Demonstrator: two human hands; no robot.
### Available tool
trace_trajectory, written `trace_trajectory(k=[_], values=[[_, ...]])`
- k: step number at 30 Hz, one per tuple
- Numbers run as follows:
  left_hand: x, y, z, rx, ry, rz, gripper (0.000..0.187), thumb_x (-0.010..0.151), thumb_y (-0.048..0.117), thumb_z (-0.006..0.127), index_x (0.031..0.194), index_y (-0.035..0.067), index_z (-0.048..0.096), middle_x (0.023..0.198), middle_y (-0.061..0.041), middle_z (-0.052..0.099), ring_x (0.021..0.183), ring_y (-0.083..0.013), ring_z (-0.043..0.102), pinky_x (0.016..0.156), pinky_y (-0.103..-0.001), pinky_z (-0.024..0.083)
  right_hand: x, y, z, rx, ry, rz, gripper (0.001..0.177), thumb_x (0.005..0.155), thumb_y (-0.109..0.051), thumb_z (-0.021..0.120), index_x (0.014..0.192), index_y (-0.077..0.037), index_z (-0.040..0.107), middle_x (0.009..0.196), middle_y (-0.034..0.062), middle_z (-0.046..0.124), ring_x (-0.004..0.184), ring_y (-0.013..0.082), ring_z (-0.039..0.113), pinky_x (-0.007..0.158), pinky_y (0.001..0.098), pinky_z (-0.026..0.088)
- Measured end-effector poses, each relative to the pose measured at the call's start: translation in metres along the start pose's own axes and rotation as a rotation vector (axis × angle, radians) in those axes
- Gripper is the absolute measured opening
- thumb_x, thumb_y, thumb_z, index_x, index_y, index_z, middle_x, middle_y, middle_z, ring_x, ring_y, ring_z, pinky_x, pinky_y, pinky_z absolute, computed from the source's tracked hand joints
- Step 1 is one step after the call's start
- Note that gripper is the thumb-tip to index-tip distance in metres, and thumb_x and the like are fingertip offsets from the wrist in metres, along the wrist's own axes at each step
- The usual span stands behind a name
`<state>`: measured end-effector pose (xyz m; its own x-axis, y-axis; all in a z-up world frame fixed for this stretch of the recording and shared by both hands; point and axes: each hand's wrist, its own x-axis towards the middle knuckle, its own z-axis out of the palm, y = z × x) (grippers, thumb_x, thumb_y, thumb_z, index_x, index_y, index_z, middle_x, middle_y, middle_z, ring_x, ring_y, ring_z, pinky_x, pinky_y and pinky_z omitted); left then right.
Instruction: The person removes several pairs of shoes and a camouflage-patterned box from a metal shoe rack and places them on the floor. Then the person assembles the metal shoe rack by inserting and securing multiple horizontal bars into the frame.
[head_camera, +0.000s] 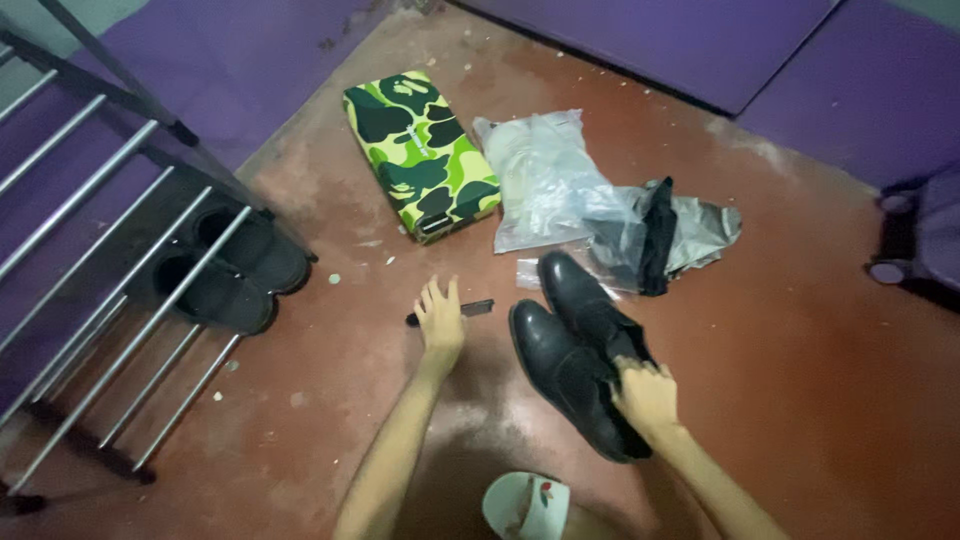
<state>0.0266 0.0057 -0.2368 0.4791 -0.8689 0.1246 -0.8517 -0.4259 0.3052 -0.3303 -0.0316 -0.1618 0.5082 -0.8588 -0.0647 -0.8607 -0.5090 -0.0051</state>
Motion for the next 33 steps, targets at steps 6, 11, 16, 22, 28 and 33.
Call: trace_trajectory(k=[6, 11, 16, 22, 28, 33], values=[[-0.023, -0.021, -0.045, 0.027, 0.197, 0.0, 0.076, 0.077, 0.018, 0.072, 0.149, 0.011, 0.048, 0.147, -0.025, 0.044, 0.135, -0.0414, 0.043, 0.11, -0.057, 0.034, 0.026, -0.058, -0.068, 0.282, 0.13, -0.119, 0.053, 0.071, -0.008, 0.067, 0.122, -0.003, 0.053, 0.108, 0.019, 0.064, 0.105, 0.0382, 0.062, 0.092, 0.0481, 0.05], [-0.045, -0.063, -0.094, -0.04, 0.303, -0.121, 0.077, 0.083, 0.026, 0.072, 0.152, 0.011, 0.043, 0.151, -0.028, 0.039, 0.138, -0.0452, 0.038, 0.111, -0.059, 0.031, 0.088, -0.152, -0.08, 0.511, 0.158, -0.366, 0.046, 0.077, -0.011, 0.069, 0.118, 0.0, 0.052, 0.108, 0.0248, 0.06, 0.105, 0.0453, 0.058, 0.091, 0.0519, 0.048], [-0.071, -0.121, -0.148, -0.049, 0.435, -0.29, 0.077, 0.09, 0.034, 0.07, 0.157, 0.012, 0.038, 0.159, -0.028, 0.031, 0.144, -0.0491, 0.031, 0.114, -0.064, 0.024, 0.142, -0.267, -0.051, 0.587, 0.236, -0.662, 0.057, 0.078, -0.012, 0.069, 0.129, 0.003, 0.05, 0.124, 0.0286, 0.06, 0.113, 0.0472, 0.057, 0.098, 0.0506, 0.046], [-0.1, -0.189, -0.182, -0.004, 0.504, -0.506, 0.076, 0.094, 0.044, 0.066, 0.157, 0.015, 0.036, 0.162, -0.026, 0.026, 0.145, -0.0486, 0.026, 0.116, -0.067, 0.017, 0.215, -0.432, -0.018, 0.729, -0.071, -0.921, 0.069, 0.085, -0.02, 0.069, 0.141, 0.01, 0.04, 0.128, 0.0332, 0.056, 0.122, 0.047, 0.053, 0.101, 0.051, 0.043], [-0.12, -0.233, -0.187, -0.063, 0.429, -0.658, 0.081, 0.094, 0.049, 0.063, 0.16, 0.02, 0.027, 0.163, -0.025, 0.02, 0.149, -0.0474, 0.019, 0.117, -0.067, 0.011, 0.301, -0.588, 0.042, 0.482, 0.088, -0.852, 0.075, 0.085, -0.041, 0.074, 0.131, 0.012, 0.047, 0.127, 0.0358, 0.057, 0.121, 0.0492, 0.055, 0.103, 0.0517, 0.046], [-0.117, -0.249, -0.19, -0.153, 0.364, -0.701, 0.08, 0.099, 0.052, 0.058, 0.163, 0.021, 0.022, 0.165, -0.024, 0.012, 0.149, -0.0489, 0.011, 0.117, -0.068, 0.008, 0.345, -0.646, 0.062, 0.533, -0.013, -0.684, 0.087, 0.081, -0.049, 0.079, 0.132, 0.014, 0.047, 0.128, 0.0392, 0.053, 0.121, 0.0519, 0.054, 0.103, 0.0515, 0.045]])
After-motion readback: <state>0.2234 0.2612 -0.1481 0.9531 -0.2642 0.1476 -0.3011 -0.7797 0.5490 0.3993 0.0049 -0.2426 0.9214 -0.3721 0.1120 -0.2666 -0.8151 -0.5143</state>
